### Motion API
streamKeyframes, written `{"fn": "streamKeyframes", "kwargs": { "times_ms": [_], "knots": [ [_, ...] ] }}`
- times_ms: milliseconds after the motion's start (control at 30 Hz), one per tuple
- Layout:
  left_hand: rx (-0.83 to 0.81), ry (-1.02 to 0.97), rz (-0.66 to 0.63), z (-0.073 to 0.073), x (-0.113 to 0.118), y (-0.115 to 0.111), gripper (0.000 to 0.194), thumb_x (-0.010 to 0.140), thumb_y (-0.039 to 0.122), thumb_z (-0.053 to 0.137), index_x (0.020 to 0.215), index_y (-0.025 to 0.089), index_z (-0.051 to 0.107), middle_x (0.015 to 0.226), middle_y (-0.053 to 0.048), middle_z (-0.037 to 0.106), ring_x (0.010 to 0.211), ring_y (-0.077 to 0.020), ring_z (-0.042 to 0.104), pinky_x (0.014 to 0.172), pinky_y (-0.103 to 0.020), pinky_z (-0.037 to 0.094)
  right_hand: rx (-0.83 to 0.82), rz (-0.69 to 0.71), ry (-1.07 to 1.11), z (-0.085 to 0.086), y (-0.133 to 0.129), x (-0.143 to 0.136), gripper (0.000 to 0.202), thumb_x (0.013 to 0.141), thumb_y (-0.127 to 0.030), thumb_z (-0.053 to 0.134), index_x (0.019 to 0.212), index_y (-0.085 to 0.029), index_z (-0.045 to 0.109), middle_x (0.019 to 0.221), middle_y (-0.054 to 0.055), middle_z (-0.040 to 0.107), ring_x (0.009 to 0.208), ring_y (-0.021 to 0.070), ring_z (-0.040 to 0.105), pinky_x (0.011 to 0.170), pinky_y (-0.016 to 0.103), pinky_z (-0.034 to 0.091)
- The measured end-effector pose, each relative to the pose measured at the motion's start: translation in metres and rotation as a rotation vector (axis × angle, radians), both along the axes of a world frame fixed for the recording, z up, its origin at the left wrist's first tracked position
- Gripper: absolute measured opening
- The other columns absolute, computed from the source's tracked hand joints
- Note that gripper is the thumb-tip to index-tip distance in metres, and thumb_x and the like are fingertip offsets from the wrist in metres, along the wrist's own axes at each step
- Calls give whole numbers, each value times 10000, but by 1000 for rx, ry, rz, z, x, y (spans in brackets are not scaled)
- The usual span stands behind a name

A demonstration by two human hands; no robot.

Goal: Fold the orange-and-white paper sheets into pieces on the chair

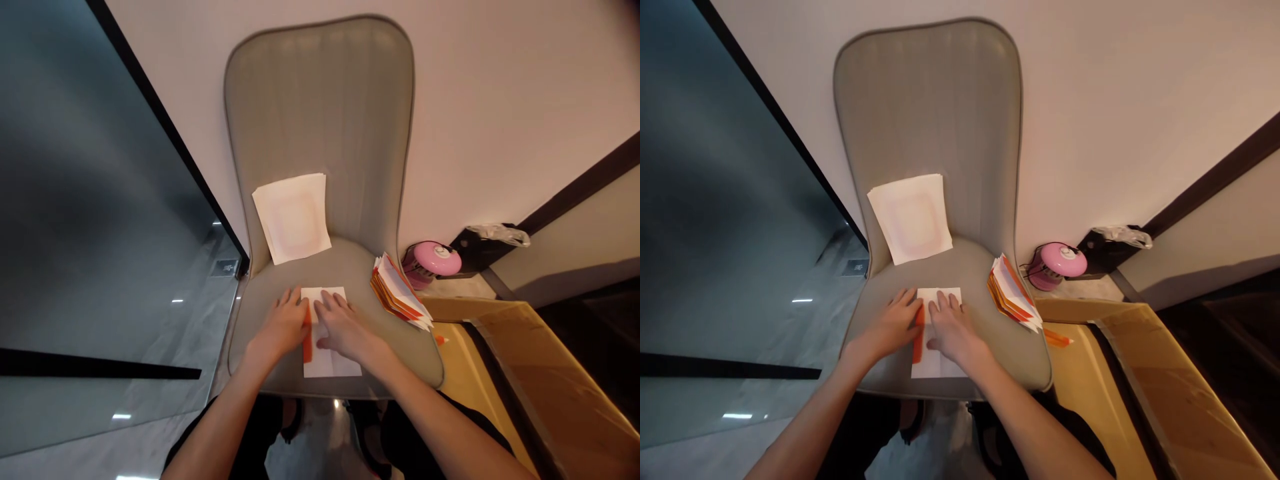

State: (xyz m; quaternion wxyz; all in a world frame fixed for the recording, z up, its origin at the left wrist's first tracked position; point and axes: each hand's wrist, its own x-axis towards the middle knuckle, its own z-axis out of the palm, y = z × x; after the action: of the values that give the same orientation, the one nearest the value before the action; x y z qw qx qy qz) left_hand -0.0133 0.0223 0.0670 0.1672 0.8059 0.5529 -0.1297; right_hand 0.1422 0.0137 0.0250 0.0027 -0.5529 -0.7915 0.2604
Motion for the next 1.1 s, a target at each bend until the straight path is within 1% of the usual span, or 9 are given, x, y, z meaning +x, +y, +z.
{"fn": "streamKeyframes", "kwargs": {
  "times_ms": [67,200,367,567,633,767,867,1000,1100],
  "knots": [
    [14,-36,-9,-4,4,2,605,903,284,585,1475,154,435,1659,-162,251,1537,-323,220,1220,-496,293,-45,-3,20,0,1,-1,919,691,-290,860,1499,-235,426,1642,182,270,1492,409,256,1139,567,301],
    [-79,-14,4,-16,9,7,901,802,333,719,1574,184,280,1686,-137,158,1553,-341,146,1225,-532,266,-89,-2,58,-7,4,0,1066,647,-288,888,1560,-219,342,1656,201,224,1514,427,191,1164,587,262],
    [-159,22,10,-18,7,11,1113,711,355,810,1610,206,171,1690,-142,80,1555,-366,65,1221,-577,241,-83,11,78,-13,13,11,1020,645,-322,887,1533,-211,398,1662,187,220,1525,417,175,1181,544,258],
    [-176,26,-3,-17,6,15,1200,655,293,848,1616,229,134,1690,-147,69,1553,-377,53,1223,-589,228,-122,39,67,-8,24,17,1102,624,-321,900,1569,-248,339,1692,148,132,1536,417,122,1189,598,213],
    [-180,28,-9,-17,6,15,1210,648,277,850,1617,230,126,1691,-143,58,1554,-377,51,1221,-595,230,-125,46,78,-9,28,18,1086,629,-325,893,1565,-271,346,1699,125,108,1539,413,103,1184,615,209],
    [-172,79,-14,-11,11,8,1212,621,247,864,1612,243,165,1691,-139,51,1551,-390,78,1213,-603,236,-102,66,106,-8,32,20,977,655,-340,875,1520,-286,423,1684,109,187,1539,396,112,1177,605,231],
    [-188,130,-4,-8,18,-2,1256,588,285,899,1612,234,174,1686,-166,30,1544,-419,80,1208,-621,222,-99,81,101,-4,32,21,946,661,-341,873,1502,-265,446,1670,127,230,1529,396,156,1178,600,236],
    [-169,155,-12,-15,25,-13,1334,537,313,941,1614,215,159,1678,-206,13,1536,-449,66,1205,-635,206,-91,74,80,-2,30,20,938,660,-327,872,1496,-259,451,1669,130,232,1529,387,165,1189,581,221],
    [-144,157,-28,-22,26,-17,1372,507,314,955,1613,232,146,1677,-218,32,1532,-460,84,1190,-646,233,-71,78,87,-3,29,20,918,660,-321,867,1483,-261,465,1661,132,251,1527,383,176,1188,573,218]
  ]
}}
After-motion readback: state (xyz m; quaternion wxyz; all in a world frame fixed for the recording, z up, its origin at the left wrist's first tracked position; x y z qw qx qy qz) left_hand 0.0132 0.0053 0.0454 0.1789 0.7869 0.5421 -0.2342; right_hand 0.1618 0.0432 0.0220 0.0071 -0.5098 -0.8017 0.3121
